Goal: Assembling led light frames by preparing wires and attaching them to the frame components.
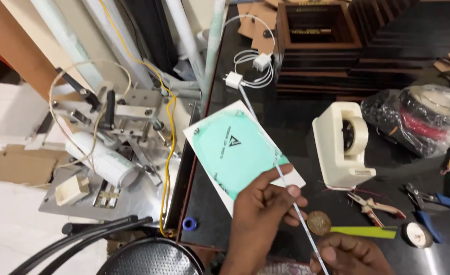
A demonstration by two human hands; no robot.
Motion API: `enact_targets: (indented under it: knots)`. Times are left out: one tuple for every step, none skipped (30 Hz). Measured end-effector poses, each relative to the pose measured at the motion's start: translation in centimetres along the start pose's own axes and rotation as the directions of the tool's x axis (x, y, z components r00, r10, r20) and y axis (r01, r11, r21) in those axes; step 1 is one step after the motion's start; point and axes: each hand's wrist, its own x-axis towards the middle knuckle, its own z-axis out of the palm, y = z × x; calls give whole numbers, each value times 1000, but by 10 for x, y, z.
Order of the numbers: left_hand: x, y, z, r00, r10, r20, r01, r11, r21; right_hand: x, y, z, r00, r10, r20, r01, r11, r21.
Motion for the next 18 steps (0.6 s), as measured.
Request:
enact_targets:
  knots:
    - [-5,4,-2,1000,5,-22,-5,1000,-21,-7,-14,7,995,73,74,-75,997,27]
    - [-8,7,-3,1000,4,-25,-4,1000,-26,-9,-15,8,994,77,74,-78,997,22]
    - [-12,11,-3,999,-10,-45,9,1000,-10,-12,-17,9,988,84,128,-82,996,-16]
    - [-15,16,-5,998,-19,-67,20,1000,6,-12,-19,11,978,92,186,-83,995,-55]
    - [-18,15,-6,997,-17,-73,17,1000,2,-13,-18,10,977,95,190,-85,994,-61]
    - [-21,15,-8,997,7,-71,-8,1000,-7,-13,-16,9,980,100,169,-88,993,-73]
    - [-23,15,-9,997,31,-70,-33,999,-17,-13,-14,7,983,104,149,-92,992,-85]
    - [-26,15,-11,996,33,-77,-34,999,-19,-12,-9,2,982,108,154,-95,991,-89]
    - [-28,14,-12,996,45,-71,-48,998,-33,-10,-3,-4,983,98,153,-82,991,-107]
    - [-30,14,-13,996,58,-62,-60,997,-46,-8,3,-10,985,87,150,-68,990,-122]
    - [-32,14,-15,996,58,-66,-61,997,-47,-5,9,-16,984,89,153,-71,990,-124]
    - [-33,15,-16,995,67,-69,-70,996,-46,-4,15,-22,986,76,148,-55,989,-137]
    - [-34,15,-17,995,75,-71,-79,996,-46,-2,21,-29,988,61,143,-40,988,-150]
    - [-35,15,-18,995,74,-70,-77,996,-45,-2,22,-29,988,61,142,-39,988,-149]
    - [-36,16,-18,994,71,-82,-73,997,-25,-1,23,-29,989,50,137,-28,987,-156]
    - [-36,17,-18,993,67,-93,-68,998,-5,-2,25,-29,991,40,131,-18,986,-163]
    - [-36,16,-19,994,65,-90,-66,998,-4,-3,22,-25,991,39,128,-18,987,-161]
    - [-36,16,-19,994,61,-89,-61,998,4,-5,20,-20,996,50,78,-34,981,-192]
